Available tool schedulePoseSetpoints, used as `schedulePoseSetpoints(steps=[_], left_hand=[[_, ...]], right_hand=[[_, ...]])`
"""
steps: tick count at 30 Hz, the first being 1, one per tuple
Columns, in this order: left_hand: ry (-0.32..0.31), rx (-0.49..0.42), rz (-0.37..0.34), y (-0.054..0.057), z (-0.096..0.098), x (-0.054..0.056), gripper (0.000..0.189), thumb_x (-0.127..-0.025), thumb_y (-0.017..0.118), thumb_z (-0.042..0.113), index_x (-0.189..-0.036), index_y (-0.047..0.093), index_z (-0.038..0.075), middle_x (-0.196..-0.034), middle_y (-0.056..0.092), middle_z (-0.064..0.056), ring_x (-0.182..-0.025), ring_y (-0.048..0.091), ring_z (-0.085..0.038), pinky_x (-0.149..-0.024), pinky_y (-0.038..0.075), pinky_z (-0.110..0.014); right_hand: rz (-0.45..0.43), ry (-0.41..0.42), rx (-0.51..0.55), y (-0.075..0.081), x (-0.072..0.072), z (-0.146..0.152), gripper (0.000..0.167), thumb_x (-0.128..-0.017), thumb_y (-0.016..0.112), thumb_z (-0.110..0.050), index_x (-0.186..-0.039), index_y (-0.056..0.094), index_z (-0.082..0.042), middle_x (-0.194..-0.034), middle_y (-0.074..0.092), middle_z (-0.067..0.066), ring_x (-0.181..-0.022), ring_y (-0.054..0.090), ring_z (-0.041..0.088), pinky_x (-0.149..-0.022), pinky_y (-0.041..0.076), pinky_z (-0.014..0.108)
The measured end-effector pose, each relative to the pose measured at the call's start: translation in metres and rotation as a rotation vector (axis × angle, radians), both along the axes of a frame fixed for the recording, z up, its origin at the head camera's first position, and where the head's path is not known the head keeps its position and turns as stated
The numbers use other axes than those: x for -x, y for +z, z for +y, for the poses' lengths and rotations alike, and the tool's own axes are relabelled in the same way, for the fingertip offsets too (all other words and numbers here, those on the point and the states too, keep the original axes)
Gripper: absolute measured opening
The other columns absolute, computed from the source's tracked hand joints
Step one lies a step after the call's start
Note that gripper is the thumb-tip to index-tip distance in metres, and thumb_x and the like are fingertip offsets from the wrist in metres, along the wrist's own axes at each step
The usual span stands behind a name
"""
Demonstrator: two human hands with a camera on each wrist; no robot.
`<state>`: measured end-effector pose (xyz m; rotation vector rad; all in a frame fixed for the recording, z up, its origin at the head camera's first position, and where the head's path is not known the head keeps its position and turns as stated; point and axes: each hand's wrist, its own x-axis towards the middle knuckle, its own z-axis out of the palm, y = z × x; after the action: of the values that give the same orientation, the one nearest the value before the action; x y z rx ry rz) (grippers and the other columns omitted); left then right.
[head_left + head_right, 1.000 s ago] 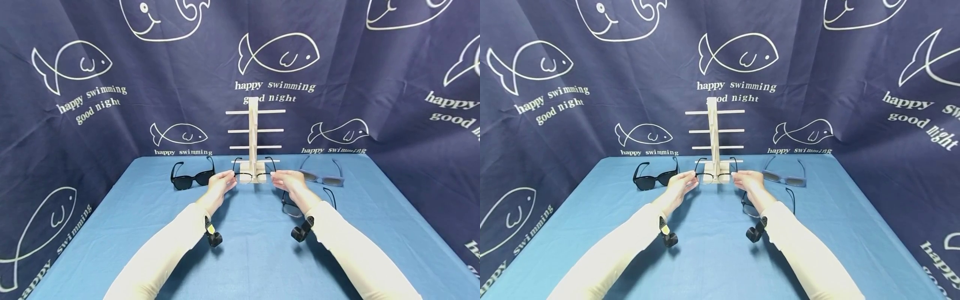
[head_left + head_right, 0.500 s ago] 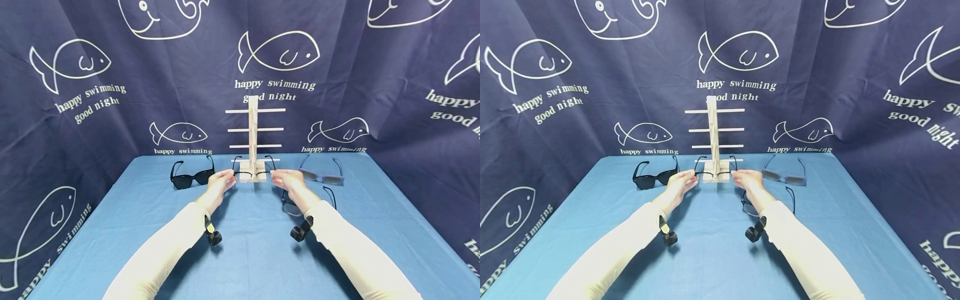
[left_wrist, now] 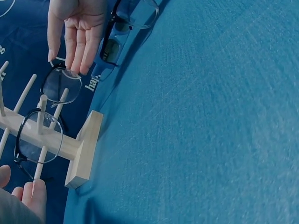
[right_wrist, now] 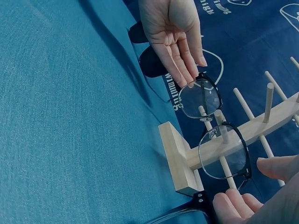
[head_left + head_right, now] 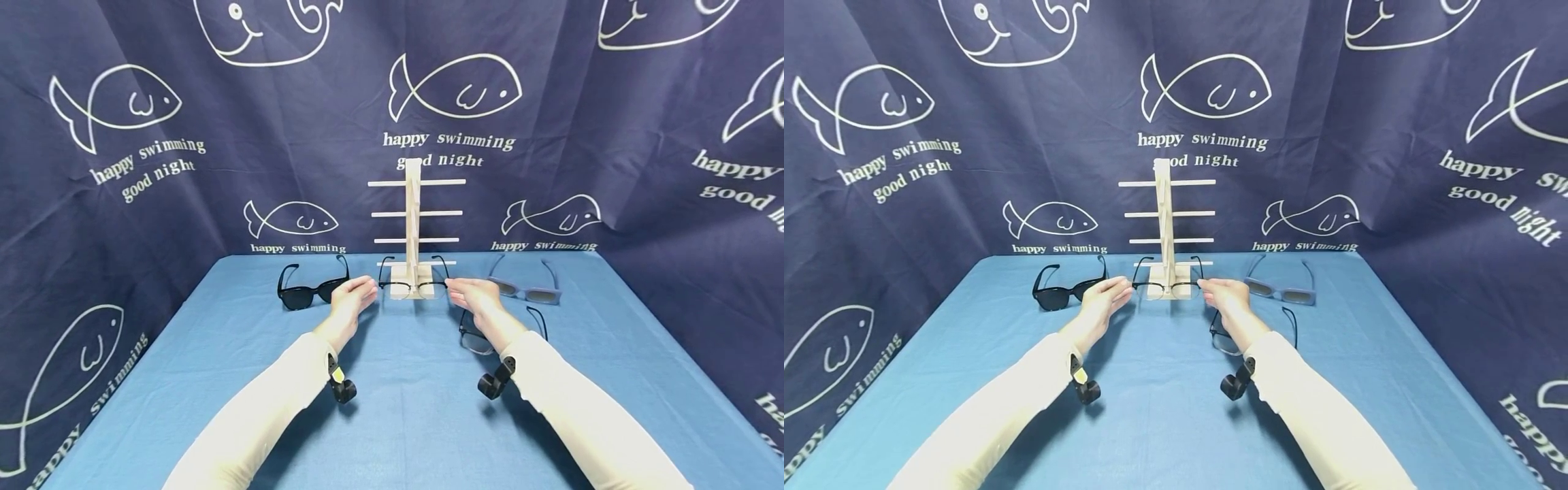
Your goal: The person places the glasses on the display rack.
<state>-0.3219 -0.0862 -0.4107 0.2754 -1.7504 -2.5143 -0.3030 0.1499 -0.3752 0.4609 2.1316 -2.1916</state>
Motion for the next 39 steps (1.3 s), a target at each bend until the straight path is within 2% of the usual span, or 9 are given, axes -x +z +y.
schedulePoseSetpoints(steps=[7, 14, 24, 32, 38, 39], left_hand=[[0.004, 0.025, 0.015, 0.006, -0.005, -0.002, 0.034, -0.089, 0.064, -0.003, -0.122, 0.060, -0.008, -0.101, 0.070, -0.012, -0.097, 0.069, -0.025, -0.105, 0.050, -0.045], [0.007, 0.056, 0.022, 0.010, -0.008, -0.005, 0.035, -0.089, 0.064, -0.003, -0.123, 0.059, -0.008, -0.110, 0.070, -0.019, -0.084, 0.068, -0.013, -0.105, 0.049, -0.047], [0.006, 0.106, 0.034, 0.016, -0.009, -0.008, 0.036, -0.089, 0.065, -0.002, -0.124, 0.059, -0.008, -0.120, 0.065, -0.024, -0.108, 0.066, -0.027, -0.105, 0.050, -0.044], [0.039, 0.106, 0.058, 0.024, -0.007, -0.011, 0.036, -0.088, 0.067, -0.003, -0.123, 0.060, -0.007, -0.120, 0.063, -0.023, -0.098, 0.065, -0.017, -0.103, 0.052, -0.037], [0.033, 0.086, 0.063, 0.024, -0.006, -0.016, 0.037, -0.089, 0.065, -0.003, -0.124, 0.058, -0.008, -0.126, 0.060, -0.027, -0.106, 0.064, -0.022, -0.107, 0.049, -0.039], [0.031, 0.088, 0.058, 0.024, -0.006, -0.017, 0.037, -0.089, 0.065, -0.003, -0.124, 0.058, -0.008, -0.126, 0.060, -0.026, -0.107, 0.063, -0.022, -0.108, 0.048, -0.040]], right_hand=[[0.035, -0.016, -0.016, 0.001, -0.003, 0.000, 0.050, -0.091, 0.065, -0.013, -0.135, 0.050, 0.007, -0.134, 0.055, 0.025, -0.124, 0.055, 0.035, -0.105, 0.050, 0.038], [0.053, -0.021, -0.036, 0.003, -0.005, 0.001, 0.050, -0.091, 0.066, -0.013, -0.134, 0.052, 0.007, -0.135, 0.055, 0.025, -0.124, 0.054, 0.035, -0.105, 0.050, 0.037], [0.055, -0.017, -0.036, 0.003, -0.006, 0.010, 0.051, -0.092, 0.065, -0.014, -0.136, 0.049, 0.006, -0.138, 0.052, 0.024, -0.124, 0.054, 0.034, -0.107, 0.049, 0.038], [0.067, -0.024, -0.044, 0.004, -0.008, 0.011, 0.051, -0.092, 0.065, -0.014, -0.136, 0.050, 0.006, -0.138, 0.053, 0.024, -0.124, 0.055, 0.033, -0.108, 0.047, 0.039], [0.072, -0.043, -0.047, 0.003, -0.010, 0.012, 0.050, -0.091, 0.066, -0.014, -0.135, 0.051, 0.006, -0.137, 0.054, 0.023, -0.124, 0.056, 0.031, -0.105, 0.050, 0.034], [0.073, -0.050, -0.052, 0.002, -0.010, 0.012, 0.049, -0.091, 0.067, -0.015, -0.134, 0.052, 0.005, -0.135, 0.055, 0.022, -0.121, 0.059, 0.029, -0.103, 0.052, 0.032]])
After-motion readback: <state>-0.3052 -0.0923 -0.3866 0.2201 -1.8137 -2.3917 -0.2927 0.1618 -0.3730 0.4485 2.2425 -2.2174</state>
